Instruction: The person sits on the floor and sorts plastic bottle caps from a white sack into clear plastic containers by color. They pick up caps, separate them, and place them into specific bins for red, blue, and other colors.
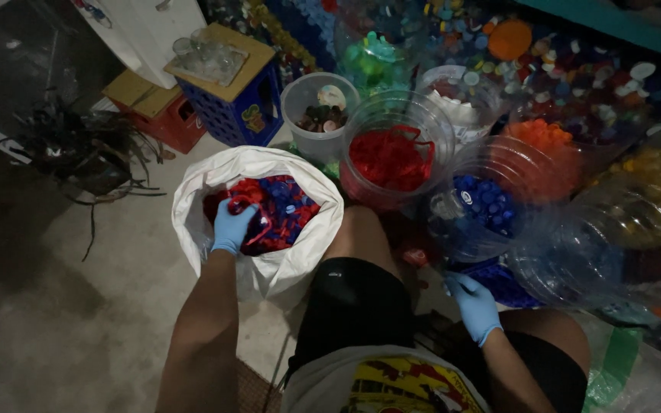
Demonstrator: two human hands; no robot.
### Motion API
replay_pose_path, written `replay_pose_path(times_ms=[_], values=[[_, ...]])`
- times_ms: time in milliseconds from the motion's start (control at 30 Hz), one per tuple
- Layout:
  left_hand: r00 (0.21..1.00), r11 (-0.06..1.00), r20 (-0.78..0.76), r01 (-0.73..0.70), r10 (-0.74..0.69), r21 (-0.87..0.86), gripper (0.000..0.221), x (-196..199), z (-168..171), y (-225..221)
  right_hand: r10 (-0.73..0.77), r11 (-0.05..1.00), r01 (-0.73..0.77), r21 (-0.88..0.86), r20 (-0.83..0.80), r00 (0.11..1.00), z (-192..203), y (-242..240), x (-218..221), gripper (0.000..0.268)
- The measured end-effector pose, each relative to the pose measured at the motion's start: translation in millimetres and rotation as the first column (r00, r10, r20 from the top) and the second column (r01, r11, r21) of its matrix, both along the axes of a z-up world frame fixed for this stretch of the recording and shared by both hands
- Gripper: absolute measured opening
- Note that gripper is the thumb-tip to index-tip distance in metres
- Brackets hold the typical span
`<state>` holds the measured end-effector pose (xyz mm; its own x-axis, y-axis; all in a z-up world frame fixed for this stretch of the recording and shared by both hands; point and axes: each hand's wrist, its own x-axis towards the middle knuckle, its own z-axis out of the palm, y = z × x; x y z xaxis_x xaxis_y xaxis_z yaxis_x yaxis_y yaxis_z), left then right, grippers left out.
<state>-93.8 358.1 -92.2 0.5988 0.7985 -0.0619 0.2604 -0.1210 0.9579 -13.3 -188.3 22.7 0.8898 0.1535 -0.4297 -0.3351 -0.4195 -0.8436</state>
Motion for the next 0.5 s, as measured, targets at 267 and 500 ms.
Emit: replay_pose_path(times_ms=[267, 500], values=[[0.88, 0.469, 0.444, 0.324, 0.169, -0.822, 0.029, 7, 38, -19, -0.013, 0.999, 0.014, 0.037, -0.003, 1.0, -18, -6, 6, 0.032], [0.341, 0.213, 0.748, 0.94, -0.569, -0.267, 0.053, 14, 115, -99, -0.057, 0.995, 0.065, -0.076, 0.097, 0.994, -16, 3, -4, 0.034]])
